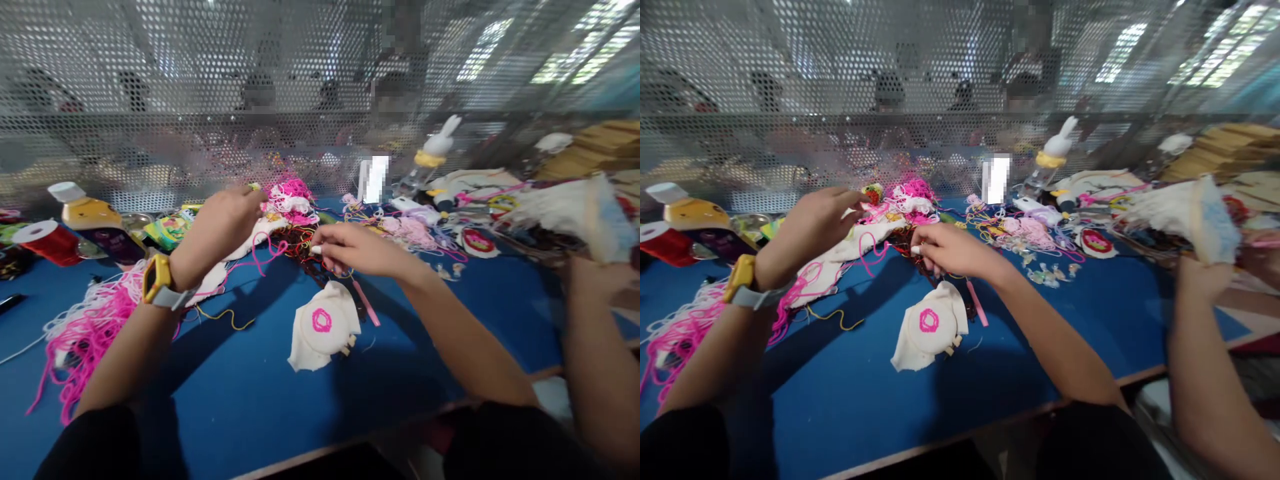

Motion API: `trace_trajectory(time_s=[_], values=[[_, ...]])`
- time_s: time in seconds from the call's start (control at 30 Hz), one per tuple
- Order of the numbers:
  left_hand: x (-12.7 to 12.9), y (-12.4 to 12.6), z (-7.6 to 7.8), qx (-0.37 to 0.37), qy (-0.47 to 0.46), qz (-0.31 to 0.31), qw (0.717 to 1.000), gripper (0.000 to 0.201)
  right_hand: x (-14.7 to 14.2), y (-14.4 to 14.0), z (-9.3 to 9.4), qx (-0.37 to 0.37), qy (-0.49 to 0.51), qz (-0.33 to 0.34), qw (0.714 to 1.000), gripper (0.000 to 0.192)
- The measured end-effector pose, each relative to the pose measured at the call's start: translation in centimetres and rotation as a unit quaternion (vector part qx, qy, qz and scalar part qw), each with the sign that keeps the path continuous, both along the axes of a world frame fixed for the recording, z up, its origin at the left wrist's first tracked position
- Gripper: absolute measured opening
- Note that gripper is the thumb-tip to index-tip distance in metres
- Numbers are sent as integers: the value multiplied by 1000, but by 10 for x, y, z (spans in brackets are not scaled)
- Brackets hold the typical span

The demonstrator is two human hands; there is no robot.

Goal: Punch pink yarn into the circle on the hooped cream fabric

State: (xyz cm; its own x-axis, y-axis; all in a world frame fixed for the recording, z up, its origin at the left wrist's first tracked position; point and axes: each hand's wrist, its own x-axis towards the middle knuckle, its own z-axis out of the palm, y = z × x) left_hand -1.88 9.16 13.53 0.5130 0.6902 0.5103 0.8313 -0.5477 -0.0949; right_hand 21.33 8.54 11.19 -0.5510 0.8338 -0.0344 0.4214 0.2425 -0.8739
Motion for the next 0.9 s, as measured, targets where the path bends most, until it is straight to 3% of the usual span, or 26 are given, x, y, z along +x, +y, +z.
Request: trace_trajectory(time_s=[0.03, 0.1, 0.17, 0.27, 0.33, 0.47, 0.63, 0.7, 0.9], values=[[8, -9, -3, 42, 44, 4, 998, 25, -3, -3, -9, -102, 77, -25, 991, 3], [27, -35, -13, 78, 102, -61, 990, 24, -12, -11, -26, -160, 141, -62, 975, 4], [43, -64, -28, 41, 141, -133, 980, 21, -21, -20, -41, -176, 201, -114, 957, 6], [52, -92, -53, -56, 67, -85, 993, 30, -34, -31, -54, -202, 285, -171, 921, 6], [48, -95, -64, -130, 2, -66, 989, 27, -42, -36, -59, -219, 322, -187, 902, 7], [29, -86, -80, -272, -145, -101, 946, 31, -52, -43, -66, -247, 354, -180, 884, 11], [10, -93, -96, -322, -184, -80, 925, 32, -51, -57, -77, -229, 357, -162, 891, 20], [6, -101, -97, -322, -175, -72, 928, 34, -49, -63, -80, -220, 354, -154, 896, 20], [-1, -122, -96, -215, -115, -8, 970, 32, -53, -71, -88, -200, 367, -142, 897, 18]])
